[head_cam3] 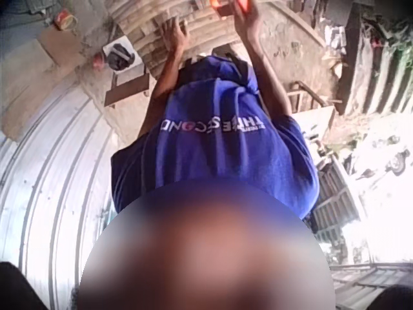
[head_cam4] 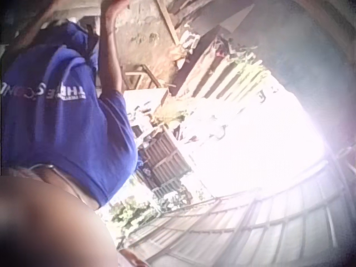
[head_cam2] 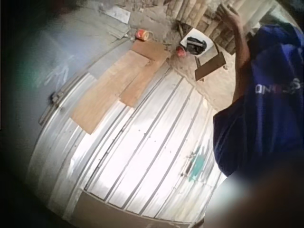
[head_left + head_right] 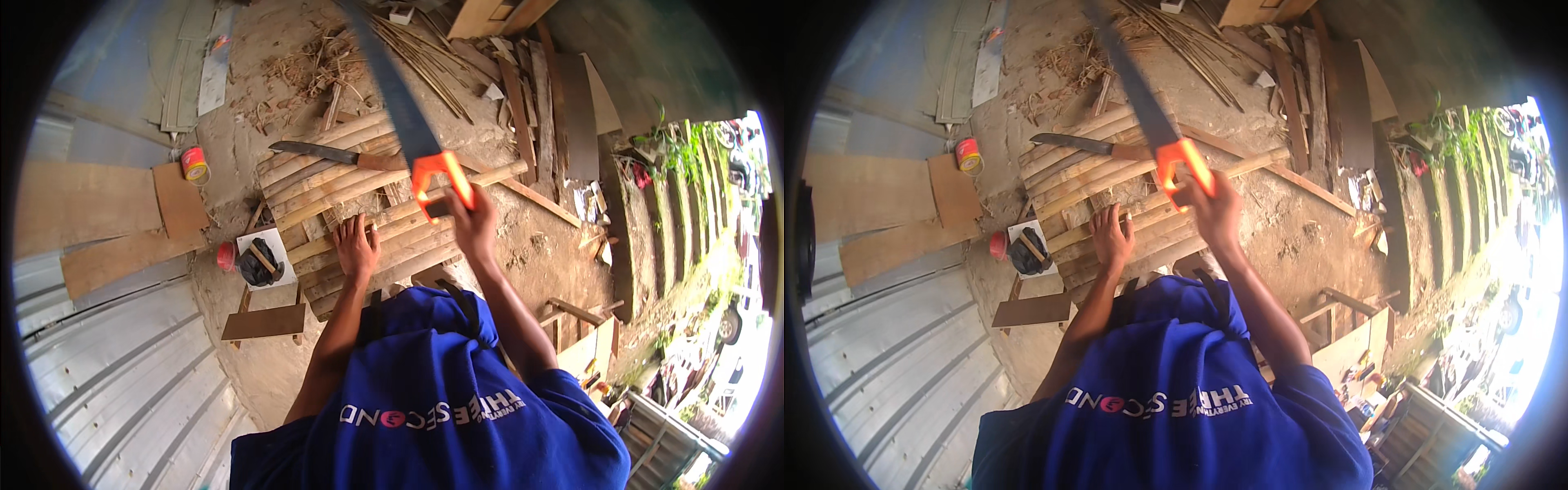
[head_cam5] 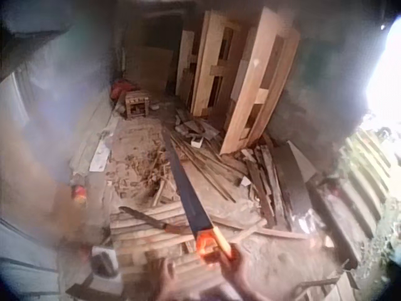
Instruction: The person uses a hand saw to cut a small wooden stick placed on a wooden pallet. After cutting, the person picks up a knife and scrapes the cut piece of wood.
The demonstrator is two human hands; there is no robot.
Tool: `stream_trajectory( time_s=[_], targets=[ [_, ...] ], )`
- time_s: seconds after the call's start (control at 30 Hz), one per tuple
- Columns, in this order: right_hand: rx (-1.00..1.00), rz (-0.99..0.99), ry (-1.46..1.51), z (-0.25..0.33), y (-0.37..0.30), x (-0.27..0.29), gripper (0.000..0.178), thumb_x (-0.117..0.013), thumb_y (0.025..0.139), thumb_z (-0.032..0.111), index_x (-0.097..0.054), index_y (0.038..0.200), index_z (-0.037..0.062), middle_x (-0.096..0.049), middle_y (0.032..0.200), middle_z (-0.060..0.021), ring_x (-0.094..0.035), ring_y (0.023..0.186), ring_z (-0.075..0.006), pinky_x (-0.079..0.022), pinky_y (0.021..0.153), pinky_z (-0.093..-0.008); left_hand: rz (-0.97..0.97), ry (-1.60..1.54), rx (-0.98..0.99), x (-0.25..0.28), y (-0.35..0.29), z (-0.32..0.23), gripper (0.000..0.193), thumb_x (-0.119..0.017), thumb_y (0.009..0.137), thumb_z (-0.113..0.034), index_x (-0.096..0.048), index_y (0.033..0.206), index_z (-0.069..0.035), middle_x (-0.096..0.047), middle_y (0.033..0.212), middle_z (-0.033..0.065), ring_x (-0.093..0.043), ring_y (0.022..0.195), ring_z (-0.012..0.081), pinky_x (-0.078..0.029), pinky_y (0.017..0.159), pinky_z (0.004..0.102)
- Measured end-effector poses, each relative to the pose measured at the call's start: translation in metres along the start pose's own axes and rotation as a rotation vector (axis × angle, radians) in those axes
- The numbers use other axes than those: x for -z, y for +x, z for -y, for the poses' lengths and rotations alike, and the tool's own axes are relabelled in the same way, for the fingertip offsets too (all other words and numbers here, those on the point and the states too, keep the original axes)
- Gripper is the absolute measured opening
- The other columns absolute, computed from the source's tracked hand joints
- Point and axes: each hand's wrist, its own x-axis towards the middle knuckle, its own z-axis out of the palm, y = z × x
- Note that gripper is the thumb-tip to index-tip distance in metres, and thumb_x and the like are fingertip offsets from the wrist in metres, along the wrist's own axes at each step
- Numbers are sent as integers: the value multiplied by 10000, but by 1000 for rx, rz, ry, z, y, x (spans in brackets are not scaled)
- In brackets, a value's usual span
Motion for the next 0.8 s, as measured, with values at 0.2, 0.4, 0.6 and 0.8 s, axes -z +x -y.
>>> stream_trajectory(
  time_s=[0.2, 0.4, 0.6, 0.8],
  targets=[
    [80, -313, -139, -32, -37, 104, 260, -663, 912, 217, -640, 978, -34, -628, 701, -15, -590, 623, -74, -457, 549, -258, -48, -34, -59, -11, 8, 8, 380, -591, 892, -250, -529, 1213, -56, -589, 1096, 142, -528, 1079, 320, -323, 1059, 480],
    [-174, -194, -275, -55, -69, 132, 259, -615, 940, 244, -599, 955, -14, -583, 651, -58, -541, 553, -95, -434, 511, -290, -41, -113, -19, -8, 22, -7, 404, -580, 924, -299, -503, 1241, -60, -517, 1222, 164, -473, 1169, 346, -304, 1055, 535],
    [-125, -89, -318, -42, -73, 124, 284, -638, 912, 264, -605, 944, -16, -591, 648, -120, -550, 630, -136, -441, 557, -335, 140, -125, 49, -38, 63, -51, 331, -552, 947, -349, -635, 997, -33, -640, 1004, 165, -609, 965, 359, -446, 887, 482],
    [-144, 89, -313, -5, -69, 126, 285, -660, 900, 233, -595, 1000, -27, -584, 625, -130, -558, 581, -140, -443, 540, -330, 398, 77, 185, -68, 93, -79, 583, -438, 951, -527, -706, 842, -20, -686, 842, 202, -675, 817, 362, -542, 740, 462]
  ],
)
